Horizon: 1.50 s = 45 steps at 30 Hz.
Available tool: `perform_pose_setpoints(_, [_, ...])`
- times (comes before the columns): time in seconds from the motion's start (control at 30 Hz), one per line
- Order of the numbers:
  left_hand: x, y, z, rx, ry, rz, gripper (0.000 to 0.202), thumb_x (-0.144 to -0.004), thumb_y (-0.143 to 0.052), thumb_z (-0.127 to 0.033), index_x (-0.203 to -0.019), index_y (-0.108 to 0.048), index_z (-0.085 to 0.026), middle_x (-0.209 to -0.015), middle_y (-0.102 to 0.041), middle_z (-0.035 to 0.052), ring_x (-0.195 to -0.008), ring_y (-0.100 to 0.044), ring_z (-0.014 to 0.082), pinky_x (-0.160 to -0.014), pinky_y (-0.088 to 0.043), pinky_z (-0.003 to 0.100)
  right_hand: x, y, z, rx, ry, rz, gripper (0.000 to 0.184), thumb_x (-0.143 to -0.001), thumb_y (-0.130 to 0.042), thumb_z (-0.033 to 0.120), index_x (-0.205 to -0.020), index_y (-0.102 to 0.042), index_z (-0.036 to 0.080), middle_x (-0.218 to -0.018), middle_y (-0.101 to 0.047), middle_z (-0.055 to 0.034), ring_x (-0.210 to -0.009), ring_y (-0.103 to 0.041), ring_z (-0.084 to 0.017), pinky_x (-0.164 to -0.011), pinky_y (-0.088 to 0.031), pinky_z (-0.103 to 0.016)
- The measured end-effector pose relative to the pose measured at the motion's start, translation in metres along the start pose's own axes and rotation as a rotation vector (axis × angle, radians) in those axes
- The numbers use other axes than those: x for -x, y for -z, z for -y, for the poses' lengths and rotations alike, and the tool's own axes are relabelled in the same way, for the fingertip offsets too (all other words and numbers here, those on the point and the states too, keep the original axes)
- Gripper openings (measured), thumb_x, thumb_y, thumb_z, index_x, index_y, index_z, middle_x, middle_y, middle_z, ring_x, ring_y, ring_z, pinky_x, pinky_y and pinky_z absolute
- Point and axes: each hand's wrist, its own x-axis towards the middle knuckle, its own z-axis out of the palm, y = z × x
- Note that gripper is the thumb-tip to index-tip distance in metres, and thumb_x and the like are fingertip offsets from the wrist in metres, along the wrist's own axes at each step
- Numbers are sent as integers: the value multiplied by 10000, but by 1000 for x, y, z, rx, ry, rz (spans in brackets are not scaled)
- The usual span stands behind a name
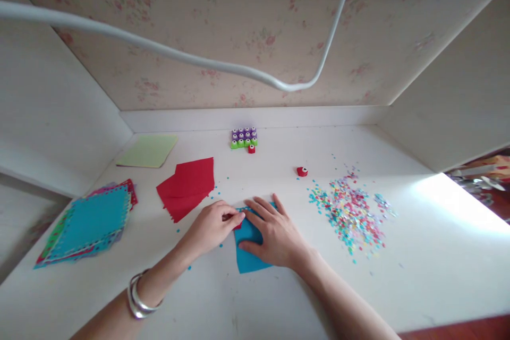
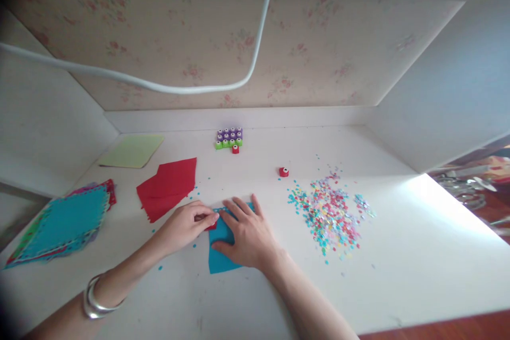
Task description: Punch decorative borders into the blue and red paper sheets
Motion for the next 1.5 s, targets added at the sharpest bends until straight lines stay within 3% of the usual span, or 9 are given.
perform_pose_setpoints(0.37, [-6, -10, 2, -94, 65, -26, 289, -855, -529, -347, -617, -558, -186, -712, -583, 24, -674, -563, 171, -637, -436, 275, 2, -3, 0, 17, 3, -20, 637, -817, -586, 603, -1340, -525, 244, -1437, -502, -95, -1360, -383, -306, -1159, -88, -587])
perform_pose_setpoints(0.6, [-9, -9, 0, -1, 119, 86, 310, -884, -477, -397, -659, -512, -188, -723, -537, -6, -447, -499, 100, -407, -377, 221, 2, -1, 1, 13, 7, -18, 634, -820, -588, 599, -1345, -516, 253, -1444, -492, -99, -1356, -386, -307, -1153, -72, -602])
perform_pose_setpoints(0.67, [-7, -6, -1, 25, 131, 111, 330, -890, -472, -428, -676, -519, -181, -757, -543, 1, -466, -539, 100, -388, -394, 201, 2, 0, 1, 10, 5, -24, 631, -822, -583, 605, -1338, -522, 248, -1438, -499, -97, -1355, -387, -303, -1154, -71, -597])
perform_pose_setpoints(0.8, [0, -1, 2, 111, 123, 116, 370, -914, -449, -475, -762, -601, -173, -882, -598, 49, -683, -646, 154, -471, -500, 204, 4, 0, 1, -3, 1, -34, 633, -834, -556, 630, -1339, -520, 250, -1433, -505, -85, -1360, -380, -289, -1160, -60, -583])
perform_pose_setpoints(0.93, [11, 0, 4, 65, 9, 14, 383, -958, -421, -435, -833, -678, -181, -920, -636, 73, -789, -656, 174, -604, -552, 243, 4, 2, 1, -7, 1, -31, 636, -838, -548, 636, -1347, -515, 256, -1437, -501, -84, -1360, -380, -285, -1163, -48, -575])
perform_pose_setpoints(1.03, [18, 0, 4, -39, -119, -45, 228, -911, -556, -376, -983, -696, -211, -975, -659, 64, -742, -645, 154, -672, -554, 260, 3, 2, 1, 4, -3, -25, 638, -842, -540, 637, -1350, -518, 250, -1434, -504, -90, -1357, -383, -289, -1165, -56, -566])
perform_pose_setpoints(1.1, [21, 0, 6, -80, -155, -48, 238, -852, -645, -306, -1077, -674, -235, -1012, -667, 51, -662, -623, 133, -642, -547, 254, 3, 1, 0, 7, -5, -21, 645, -844, -535, 639, -1355, -517, 246, -1436, -501, -95, -1357, -383, -296, -1164, -49, -567])
perform_pose_setpoints(1.3, [29, 2, 14, -126, -61, -46, 203, -841, -654, -218, -1041, -673, -252, -1026, -673, 34, -758, -643, 159, -685, -532, 250, 3, -3, -1, -28, -8, -14, 657, -847, -530, 648, -1371, -502, 254, -1456, -481, -80, -1372, -359, -299, -1165, -9, -560])
perform_pose_setpoints(1.5, [31, -2, 17, -77, -89, -71, 219, -856, -649, -210, -1072, -658, -248, -1079, -674, 41, -967, -646, 208, -877, -517, 313, 1, -2, -2, -81, -37, -63, 646, -847, -560, 621, -1380, -488, 264, -1429, -507, -87, -1352, -383, -312, -1156, -65, -585])
